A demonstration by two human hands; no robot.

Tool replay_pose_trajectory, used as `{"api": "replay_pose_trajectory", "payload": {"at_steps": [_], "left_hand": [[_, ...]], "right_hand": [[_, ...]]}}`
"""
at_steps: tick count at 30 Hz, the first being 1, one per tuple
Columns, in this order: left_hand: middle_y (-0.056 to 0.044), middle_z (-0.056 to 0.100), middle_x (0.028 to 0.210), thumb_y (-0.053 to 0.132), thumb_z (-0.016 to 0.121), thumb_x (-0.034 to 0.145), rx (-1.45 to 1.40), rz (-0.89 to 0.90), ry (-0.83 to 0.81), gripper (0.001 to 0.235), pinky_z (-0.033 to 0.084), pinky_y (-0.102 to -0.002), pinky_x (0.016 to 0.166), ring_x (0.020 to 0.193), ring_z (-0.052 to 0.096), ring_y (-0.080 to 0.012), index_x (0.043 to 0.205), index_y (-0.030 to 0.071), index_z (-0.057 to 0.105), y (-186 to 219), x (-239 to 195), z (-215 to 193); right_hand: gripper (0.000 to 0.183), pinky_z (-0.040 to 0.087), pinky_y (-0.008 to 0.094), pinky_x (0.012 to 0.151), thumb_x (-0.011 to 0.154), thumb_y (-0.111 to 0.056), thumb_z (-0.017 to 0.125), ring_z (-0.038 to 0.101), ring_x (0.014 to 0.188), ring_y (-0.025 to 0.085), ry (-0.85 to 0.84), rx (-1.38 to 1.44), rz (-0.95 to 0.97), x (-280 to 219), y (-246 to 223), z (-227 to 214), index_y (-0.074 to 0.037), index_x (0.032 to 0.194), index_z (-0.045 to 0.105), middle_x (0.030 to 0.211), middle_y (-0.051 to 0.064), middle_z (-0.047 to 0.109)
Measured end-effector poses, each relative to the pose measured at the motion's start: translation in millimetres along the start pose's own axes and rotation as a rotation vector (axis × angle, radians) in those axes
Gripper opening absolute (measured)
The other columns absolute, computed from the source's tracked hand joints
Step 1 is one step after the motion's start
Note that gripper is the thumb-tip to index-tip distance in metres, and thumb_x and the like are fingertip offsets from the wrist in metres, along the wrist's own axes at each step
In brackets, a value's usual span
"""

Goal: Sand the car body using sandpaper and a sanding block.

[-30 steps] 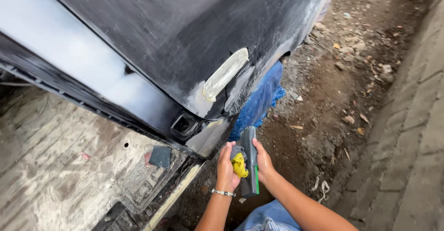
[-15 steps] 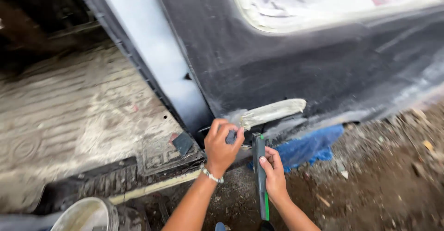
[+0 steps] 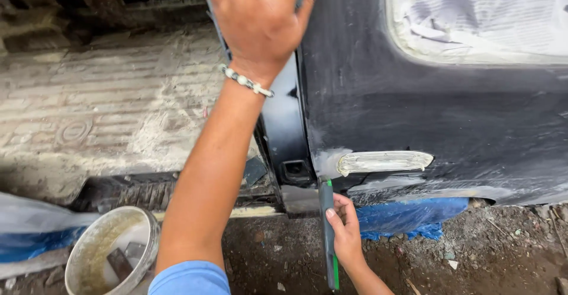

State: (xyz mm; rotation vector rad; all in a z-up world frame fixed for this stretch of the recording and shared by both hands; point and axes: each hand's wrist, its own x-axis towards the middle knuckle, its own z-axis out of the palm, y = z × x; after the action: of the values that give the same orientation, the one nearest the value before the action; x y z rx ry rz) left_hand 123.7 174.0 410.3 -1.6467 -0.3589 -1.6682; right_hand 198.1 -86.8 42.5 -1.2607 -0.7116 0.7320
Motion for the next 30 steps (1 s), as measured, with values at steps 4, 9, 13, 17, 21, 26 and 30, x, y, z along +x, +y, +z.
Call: {"api": "replay_pose_trajectory", "payload": {"at_steps": [4,9,13,17,21,26,30], "left_hand": [[-0.005,0.061,0.110,0.042,0.076,0.103,-0.112,-0.015,-0.093,0.028,0.037,-0.047,0.083,0.095,0.053,-0.0267,0.103,0.016,0.065,40.6,-83.1,-23.8],[-0.003,0.058,0.113,0.030,0.071,0.095,-0.264,0.146,-0.408,0.021,0.040,-0.041,0.083,0.099,0.053,-0.0226,0.115,0.024,0.067,85.0,-257.7,-91.3],[-0.008,0.060,0.117,0.016,0.071,0.082,-0.397,-0.268,-0.773,0.036,0.044,-0.046,0.092,0.110,0.056,-0.0303,0.118,0.019,0.068,107.7,-308.4,-150.9],[-0.014,0.060,0.107,0.011,0.070,0.089,-0.412,-1.043,-0.769,0.015,0.044,-0.049,0.088,0.105,0.056,-0.0370,0.103,0.012,0.067,131.5,-328.9,-211.3],[-0.016,0.061,0.097,0.010,0.066,0.088,-0.380,-1.390,-0.865,0.006,0.047,-0.049,0.086,0.099,0.058,-0.0380,0.094,0.009,0.066,143.0,-387.7,-265.3],[-0.013,0.068,0.093,0.014,0.068,0.088,-0.424,-1.634,-0.802,0.006,0.050,-0.043,0.085,0.093,0.064,-0.0336,0.090,0.008,0.068,126.7,-429.0,-317.9],[-0.013,0.068,0.094,0.016,0.072,0.087,-0.380,-1.684,-0.638,0.011,0.051,-0.041,0.086,0.094,0.065,-0.0326,0.093,0.007,0.068,98.6,-412.0,-346.7]], "right_hand": [[0.038,0.045,0.029,0.087,0.098,-0.019,0.061,0.053,0.096,0.013,-0.020,0.057,0.030,1.7,-3.5,10.7,-0.004,0.132,0.057,0.108,0.004,0.059],[0.037,0.046,0.027,0.084,0.098,-0.023,0.059,0.055,0.095,0.011,-0.038,0.146,0.159,-9.6,-2.4,18.8,-0.004,0.130,0.057,0.106,0.002,0.060],[0.038,0.051,0.035,0.065,0.095,-0.037,0.060,0.061,0.072,0.020,0.000,0.196,0.555,-9.2,39.8,8.1,-0.007,0.117,0.062,0.087,0.008,0.064],[0.048,0.056,0.043,0.058,0.092,-0.050,0.064,0.066,0.061,0.029,0.030,0.221,0.920,-27.5,99.1,10.9,-0.003,0.102,0.067,0.078,0.013,0.068],[0.050,0.056,0.045,0.058,0.090,-0.054,0.064,0.066,0.061,0.030,-0.022,0.262,0.953,-34.3,126.2,45.9,-0.004,0.100,0.067,0.077,0.013,0.068],[0.058,0.058,0.040,0.061,0.092,-0.062,0.056,0.068,0.066,0.024,-0.124,0.342,0.956,-37.9,150.6,101.1,-0.008,0.104,0.070,0.082,0.010,0.072],[0.052,0.057,0.038,0.065,0.098,-0.059,0.054,0.069,0.071,0.021,-0.225,0.333,0.957,-45.5,192.0,145.7,-0.011,0.107,0.071,0.087,0.007,0.073]]}}
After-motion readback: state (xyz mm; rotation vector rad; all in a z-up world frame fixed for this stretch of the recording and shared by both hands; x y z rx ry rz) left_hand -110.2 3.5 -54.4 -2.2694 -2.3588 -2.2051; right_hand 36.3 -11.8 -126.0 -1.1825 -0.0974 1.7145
